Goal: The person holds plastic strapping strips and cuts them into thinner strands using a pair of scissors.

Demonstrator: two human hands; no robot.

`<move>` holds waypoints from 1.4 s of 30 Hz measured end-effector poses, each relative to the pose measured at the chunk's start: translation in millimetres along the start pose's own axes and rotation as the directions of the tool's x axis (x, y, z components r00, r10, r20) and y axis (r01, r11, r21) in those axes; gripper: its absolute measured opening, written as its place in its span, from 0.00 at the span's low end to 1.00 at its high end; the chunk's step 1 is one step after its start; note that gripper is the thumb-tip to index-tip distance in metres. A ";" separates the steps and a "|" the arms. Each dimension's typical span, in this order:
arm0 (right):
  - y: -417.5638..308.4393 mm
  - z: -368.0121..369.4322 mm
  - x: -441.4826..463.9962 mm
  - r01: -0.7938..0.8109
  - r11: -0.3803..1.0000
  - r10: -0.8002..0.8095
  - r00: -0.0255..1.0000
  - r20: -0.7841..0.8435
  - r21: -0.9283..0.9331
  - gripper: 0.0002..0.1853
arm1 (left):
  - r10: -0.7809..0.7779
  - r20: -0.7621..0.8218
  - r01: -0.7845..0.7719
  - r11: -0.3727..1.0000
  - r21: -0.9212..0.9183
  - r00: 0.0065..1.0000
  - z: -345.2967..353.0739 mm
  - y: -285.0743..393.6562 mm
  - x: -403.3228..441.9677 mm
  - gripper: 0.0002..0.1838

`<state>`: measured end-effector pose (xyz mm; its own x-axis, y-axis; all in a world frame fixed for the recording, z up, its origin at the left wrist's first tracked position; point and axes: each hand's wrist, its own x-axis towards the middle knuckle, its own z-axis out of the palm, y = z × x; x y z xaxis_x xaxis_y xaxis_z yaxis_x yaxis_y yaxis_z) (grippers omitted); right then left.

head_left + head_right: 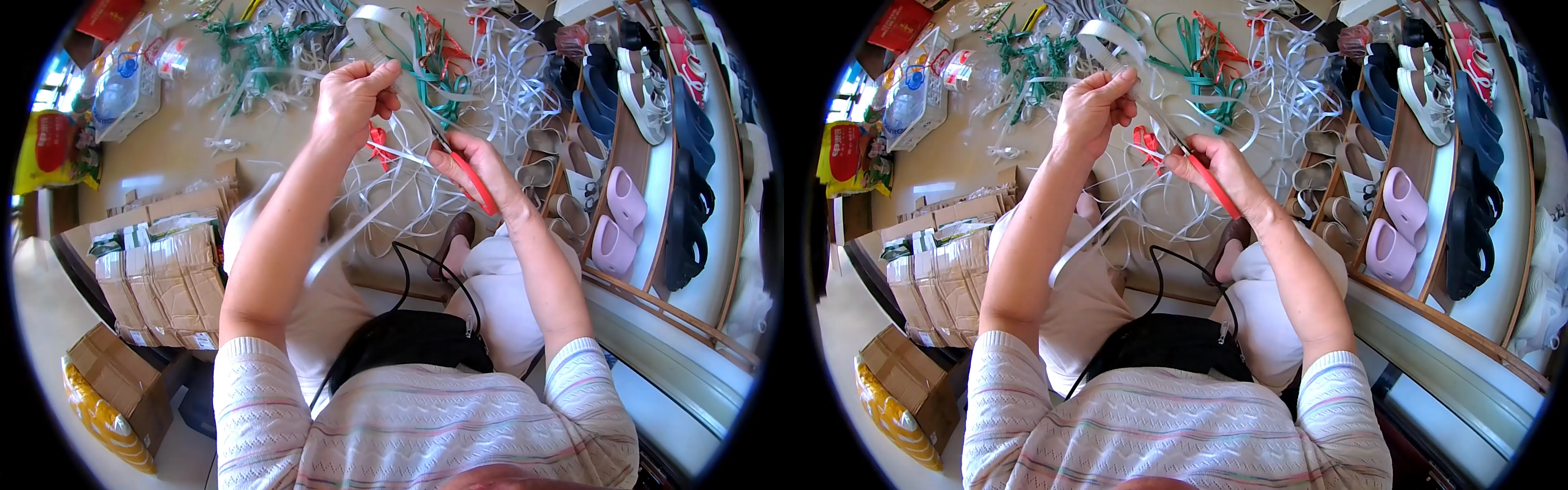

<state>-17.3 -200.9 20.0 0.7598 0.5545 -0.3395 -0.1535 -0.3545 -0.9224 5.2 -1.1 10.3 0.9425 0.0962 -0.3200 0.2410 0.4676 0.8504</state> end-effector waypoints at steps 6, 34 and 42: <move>12.2 -3.9 -0.9 0.019 0.997 -0.021 0.999 -0.025 -0.075 0.11 | -0.014 0.029 0.013 1.000 0.023 0.999 -1.0 1.0 -0.5 0.12; -0.7 2.9 -1.8 -0.077 0.984 0.076 0.997 0.015 0.159 0.13 | -0.019 0.078 0.014 0.998 0.066 0.997 1.7 -3.2 -3.3 0.09; 2.2 6.7 -5.4 -0.142 0.963 0.137 0.990 0.038 0.227 0.15 | 0.140 0.007 -0.139 0.978 0.158 0.990 -2.1 5.1 2.7 0.09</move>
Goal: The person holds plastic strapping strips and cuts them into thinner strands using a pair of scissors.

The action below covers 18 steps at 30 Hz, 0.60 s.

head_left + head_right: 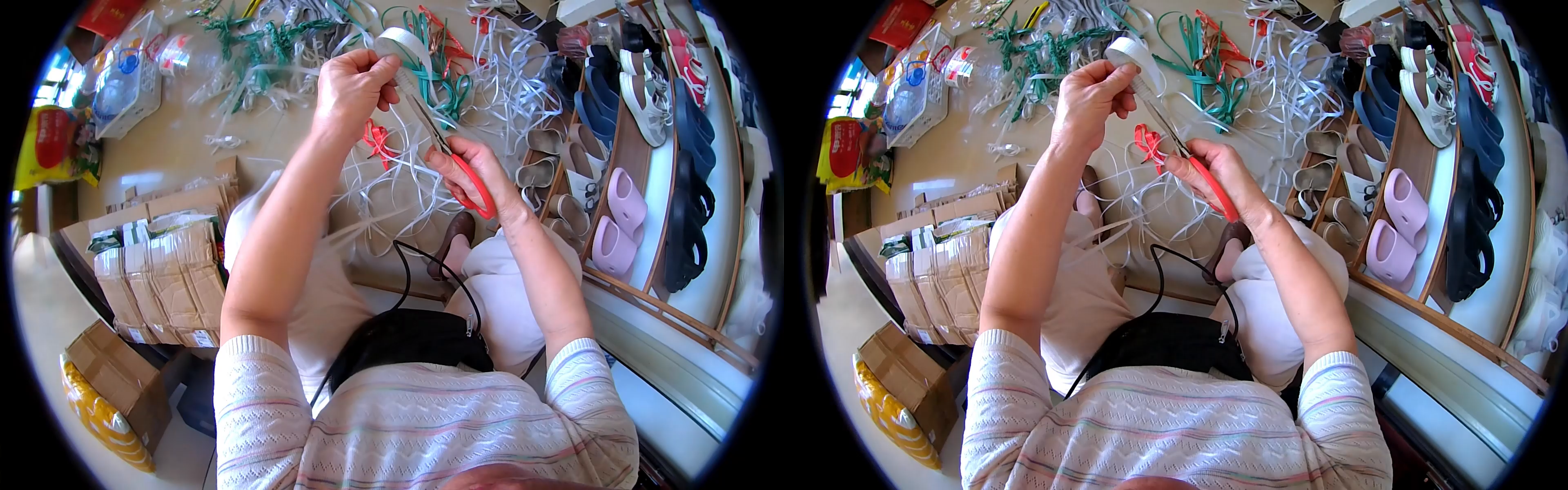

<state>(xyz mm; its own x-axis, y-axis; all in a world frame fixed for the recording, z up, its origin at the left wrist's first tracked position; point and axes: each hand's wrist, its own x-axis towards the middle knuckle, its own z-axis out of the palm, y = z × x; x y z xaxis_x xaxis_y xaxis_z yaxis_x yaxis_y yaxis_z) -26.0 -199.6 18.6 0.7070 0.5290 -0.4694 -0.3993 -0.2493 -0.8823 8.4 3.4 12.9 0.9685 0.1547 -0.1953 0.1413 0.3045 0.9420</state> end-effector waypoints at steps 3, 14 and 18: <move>-4.0 -3.1 -1.9 -0.030 1.000 0.030 0.998 0.049 -0.009 0.18 | -0.038 0.054 0.035 0.998 0.047 0.998 -0.2 -1.4 -1.6 0.09; -4.0 -5.3 -3.9 0.032 0.988 -0.051 0.991 0.125 0.151 0.21 | -0.042 0.154 0.055 0.995 -0.086 0.987 0.8 -2.9 -2.5 0.08; -3.0 -5.9 -4.9 0.017 0.983 -0.043 0.990 0.137 0.185 0.22 | -0.044 0.153 0.060 0.993 -0.104 0.987 2.0 -2.1 -3.5 0.08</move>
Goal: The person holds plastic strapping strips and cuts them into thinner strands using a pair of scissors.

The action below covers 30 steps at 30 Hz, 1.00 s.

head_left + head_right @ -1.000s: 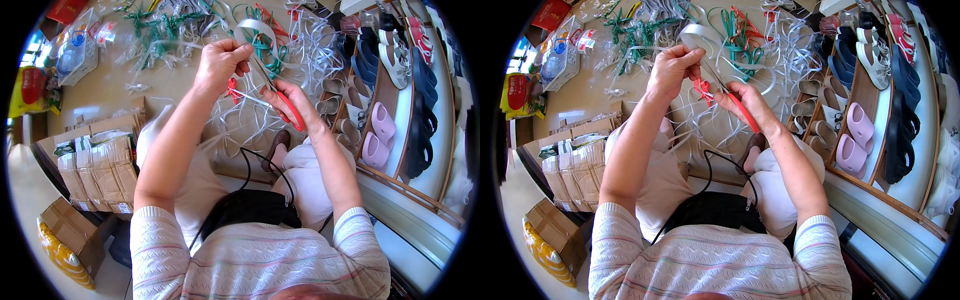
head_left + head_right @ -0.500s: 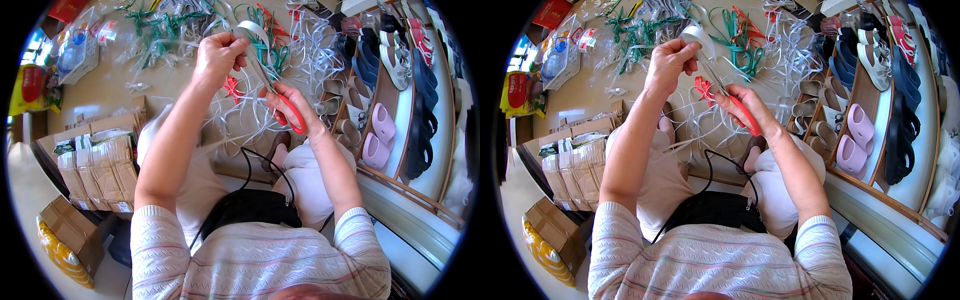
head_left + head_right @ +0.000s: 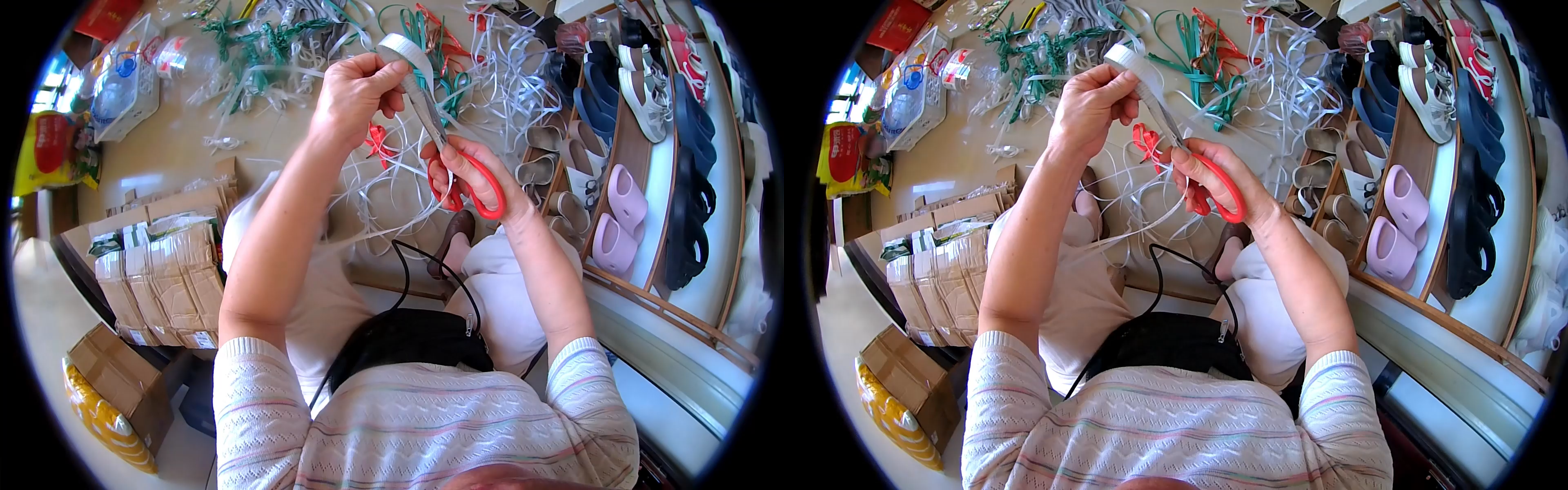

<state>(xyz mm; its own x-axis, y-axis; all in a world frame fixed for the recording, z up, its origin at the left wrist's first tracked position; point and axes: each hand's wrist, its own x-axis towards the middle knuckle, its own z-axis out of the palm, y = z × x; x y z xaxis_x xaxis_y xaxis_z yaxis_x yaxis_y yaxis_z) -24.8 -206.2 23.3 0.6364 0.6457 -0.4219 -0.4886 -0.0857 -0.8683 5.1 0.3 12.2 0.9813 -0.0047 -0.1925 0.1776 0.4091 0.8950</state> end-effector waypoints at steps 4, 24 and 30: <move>-1.4 1.6 -0.7 0.004 0.999 -0.004 1.000 0.015 0.036 0.22 | 0.021 -0.001 -0.021 1.000 -0.012 1.000 -0.7 0.7 -0.9 0.08; -6.3 -6.9 -6.5 -0.106 0.986 0.100 0.993 -0.057 -0.129 0.22 | -0.010 0.107 -0.013 0.977 0.212 0.994 3.7 5.1 -5.7 0.05; -10.1 -3.0 -10.5 -0.032 0.999 0.031 0.999 0.008 0.039 0.22 | -0.013 0.128 -0.013 0.980 0.199 0.992 -5.1 7.2 -1.2 0.06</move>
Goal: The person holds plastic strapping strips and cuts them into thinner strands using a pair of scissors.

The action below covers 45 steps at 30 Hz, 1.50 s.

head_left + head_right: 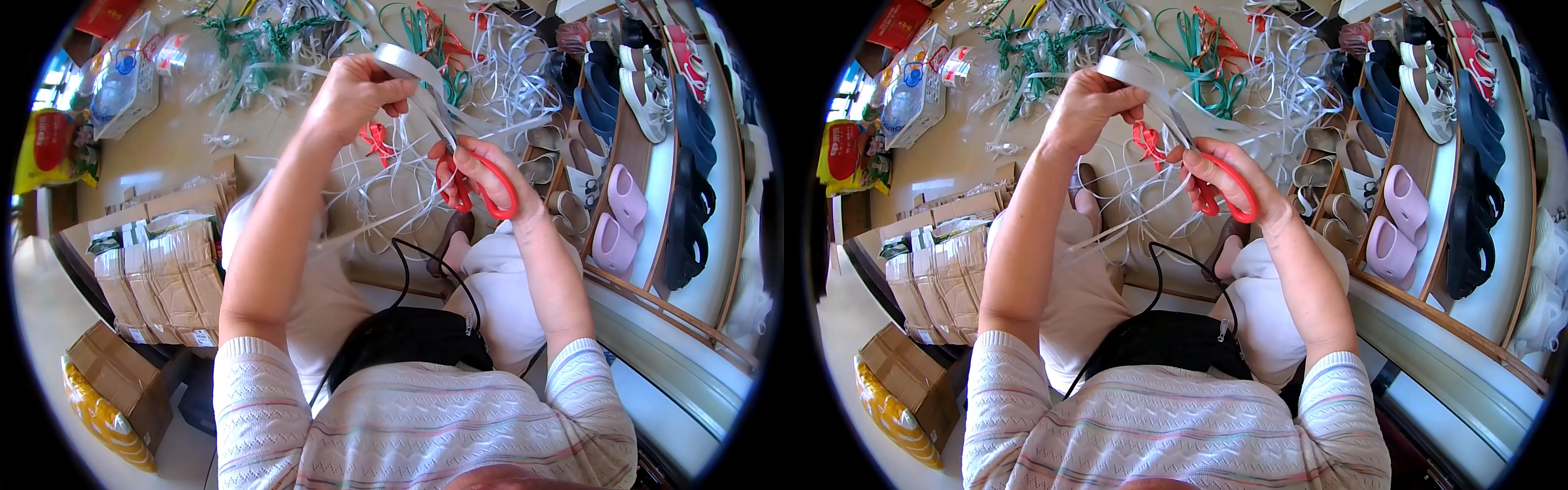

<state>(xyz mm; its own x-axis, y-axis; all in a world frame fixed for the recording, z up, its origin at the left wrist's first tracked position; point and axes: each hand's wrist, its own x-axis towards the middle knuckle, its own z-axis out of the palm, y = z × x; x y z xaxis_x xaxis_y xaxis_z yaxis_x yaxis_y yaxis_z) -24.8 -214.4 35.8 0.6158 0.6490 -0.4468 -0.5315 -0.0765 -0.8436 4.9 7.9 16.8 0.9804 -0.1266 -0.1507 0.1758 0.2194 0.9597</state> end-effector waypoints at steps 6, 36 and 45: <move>-5.4 -3.6 -4.8 0.008 0.999 -0.009 0.999 0.041 0.039 0.22 | 0.070 0.009 -0.069 0.994 -0.088 0.997 -12.2 5.3 0.2 0.09; -1.5 -3.7 -1.1 -0.108 0.990 0.103 0.993 -0.052 -0.093 0.15 | 0.002 0.055 -0.005 0.999 0.043 0.999 1.1 5.6 -1.4 0.05; 3.6 -0.3 0.4 -0.039 0.997 0.035 0.997 -0.071 -0.066 0.16 | -0.011 0.087 0.008 0.999 0.041 0.996 3.7 1.9 -1.9 0.08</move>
<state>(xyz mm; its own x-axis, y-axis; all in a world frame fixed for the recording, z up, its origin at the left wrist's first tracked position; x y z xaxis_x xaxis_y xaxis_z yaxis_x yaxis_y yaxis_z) -26.3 -214.6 32.4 0.6365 0.5909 -0.4956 -0.5155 -0.1521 -0.8433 3.0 5.0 19.7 0.9669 -0.2131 -0.1401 0.1796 0.1789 0.9673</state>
